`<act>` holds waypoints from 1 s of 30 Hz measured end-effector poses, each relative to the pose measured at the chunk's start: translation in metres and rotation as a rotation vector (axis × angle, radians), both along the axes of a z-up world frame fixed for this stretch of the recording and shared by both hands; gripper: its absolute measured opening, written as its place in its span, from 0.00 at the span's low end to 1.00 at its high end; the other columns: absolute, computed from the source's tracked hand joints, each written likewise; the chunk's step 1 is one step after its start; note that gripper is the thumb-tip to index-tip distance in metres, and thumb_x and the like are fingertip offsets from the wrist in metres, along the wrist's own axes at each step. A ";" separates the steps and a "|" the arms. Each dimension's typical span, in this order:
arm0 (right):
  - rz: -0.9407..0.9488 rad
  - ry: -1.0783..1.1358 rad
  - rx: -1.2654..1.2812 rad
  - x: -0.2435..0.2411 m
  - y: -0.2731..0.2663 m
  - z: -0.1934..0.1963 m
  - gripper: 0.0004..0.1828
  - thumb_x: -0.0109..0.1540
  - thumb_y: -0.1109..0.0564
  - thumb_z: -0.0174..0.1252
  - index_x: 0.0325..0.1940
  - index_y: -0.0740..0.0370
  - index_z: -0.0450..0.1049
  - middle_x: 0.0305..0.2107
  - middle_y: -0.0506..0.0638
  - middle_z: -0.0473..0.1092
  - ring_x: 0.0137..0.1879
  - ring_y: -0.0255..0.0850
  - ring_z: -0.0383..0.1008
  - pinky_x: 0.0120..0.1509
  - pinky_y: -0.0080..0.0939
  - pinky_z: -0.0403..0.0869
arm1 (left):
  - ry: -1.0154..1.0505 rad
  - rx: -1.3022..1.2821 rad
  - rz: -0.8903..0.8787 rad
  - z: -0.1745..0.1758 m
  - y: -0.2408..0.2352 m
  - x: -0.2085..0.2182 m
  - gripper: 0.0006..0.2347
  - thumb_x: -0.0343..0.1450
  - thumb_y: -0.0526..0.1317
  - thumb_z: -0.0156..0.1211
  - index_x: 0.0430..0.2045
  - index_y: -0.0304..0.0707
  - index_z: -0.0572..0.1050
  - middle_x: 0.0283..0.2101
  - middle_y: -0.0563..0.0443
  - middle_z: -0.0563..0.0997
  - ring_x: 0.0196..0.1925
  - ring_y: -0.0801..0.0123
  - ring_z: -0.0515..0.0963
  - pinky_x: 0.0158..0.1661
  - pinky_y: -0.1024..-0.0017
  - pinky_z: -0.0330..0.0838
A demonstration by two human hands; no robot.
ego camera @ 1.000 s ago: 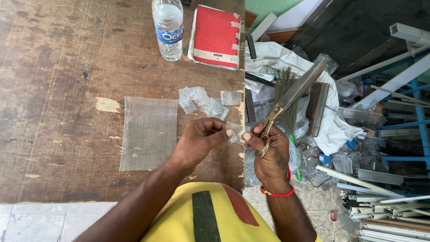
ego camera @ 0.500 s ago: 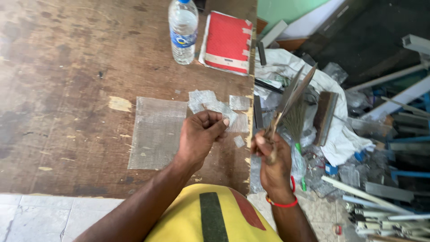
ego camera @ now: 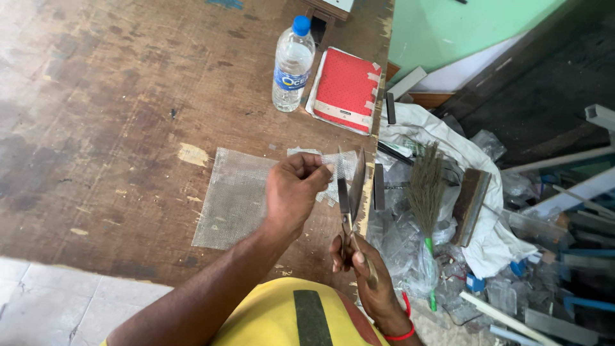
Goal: The person is using scissors to cut small pieces from a wire mesh sheet. They hold the mesh by hand while cutting on a wooden workbench.
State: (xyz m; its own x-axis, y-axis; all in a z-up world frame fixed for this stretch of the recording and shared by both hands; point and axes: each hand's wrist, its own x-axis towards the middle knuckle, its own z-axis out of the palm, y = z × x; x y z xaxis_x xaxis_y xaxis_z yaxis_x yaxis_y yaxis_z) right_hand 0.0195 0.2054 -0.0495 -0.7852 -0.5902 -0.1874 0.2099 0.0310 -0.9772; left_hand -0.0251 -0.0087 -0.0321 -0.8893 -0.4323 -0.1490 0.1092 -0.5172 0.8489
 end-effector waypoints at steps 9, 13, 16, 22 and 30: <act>0.013 -0.319 -0.080 -0.073 0.055 -0.159 0.34 0.65 0.32 0.50 0.51 0.69 0.71 0.33 0.57 0.71 0.37 0.49 0.71 0.42 0.47 0.69 | -0.042 0.089 0.058 0.004 -0.003 0.024 0.04 0.69 0.31 0.65 0.33 0.29 0.76 0.29 0.53 0.80 0.28 0.79 0.75 0.29 0.79 0.69; 0.224 -0.455 -0.173 -0.114 0.074 -0.200 0.35 0.69 0.32 0.49 0.49 0.71 0.70 0.31 0.62 0.70 0.38 0.55 0.73 0.45 0.52 0.74 | -0.028 0.075 0.164 0.001 -0.018 0.040 0.04 0.71 0.29 0.65 0.33 0.26 0.76 0.30 0.50 0.80 0.29 0.77 0.76 0.30 0.80 0.71; 0.266 -0.378 -0.373 -0.120 0.064 -0.212 0.45 0.65 0.22 0.42 0.53 0.70 0.68 0.34 0.61 0.69 0.40 0.54 0.73 0.47 0.52 0.74 | -0.068 0.174 0.185 -0.005 -0.022 0.056 0.04 0.71 0.29 0.65 0.34 0.26 0.75 0.32 0.49 0.80 0.31 0.76 0.79 0.31 0.80 0.75; 0.152 -0.283 -0.227 -0.118 0.052 -0.208 0.49 0.73 0.20 0.36 0.48 0.74 0.67 0.32 0.60 0.66 0.36 0.50 0.69 0.44 0.50 0.72 | -0.092 0.214 0.203 -0.004 -0.025 0.072 0.05 0.71 0.29 0.64 0.35 0.26 0.75 0.33 0.48 0.80 0.31 0.74 0.81 0.33 0.78 0.78; 0.249 -0.453 -0.374 -0.102 0.046 -0.170 0.42 0.62 0.23 0.49 0.48 0.68 0.70 0.29 0.59 0.68 0.33 0.51 0.70 0.41 0.54 0.72 | -0.063 0.155 0.160 -0.011 -0.014 0.060 0.04 0.70 0.30 0.64 0.35 0.28 0.76 0.32 0.51 0.80 0.31 0.76 0.79 0.34 0.78 0.75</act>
State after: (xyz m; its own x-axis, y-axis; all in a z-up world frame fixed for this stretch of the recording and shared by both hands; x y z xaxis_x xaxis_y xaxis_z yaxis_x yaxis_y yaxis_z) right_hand -0.0823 0.2514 -0.2190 -0.5071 -0.8348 -0.2142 0.6354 -0.1942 -0.7474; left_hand 0.0354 -0.0225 -0.0432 -0.7981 -0.5348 -0.2776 0.1495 -0.6221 0.7686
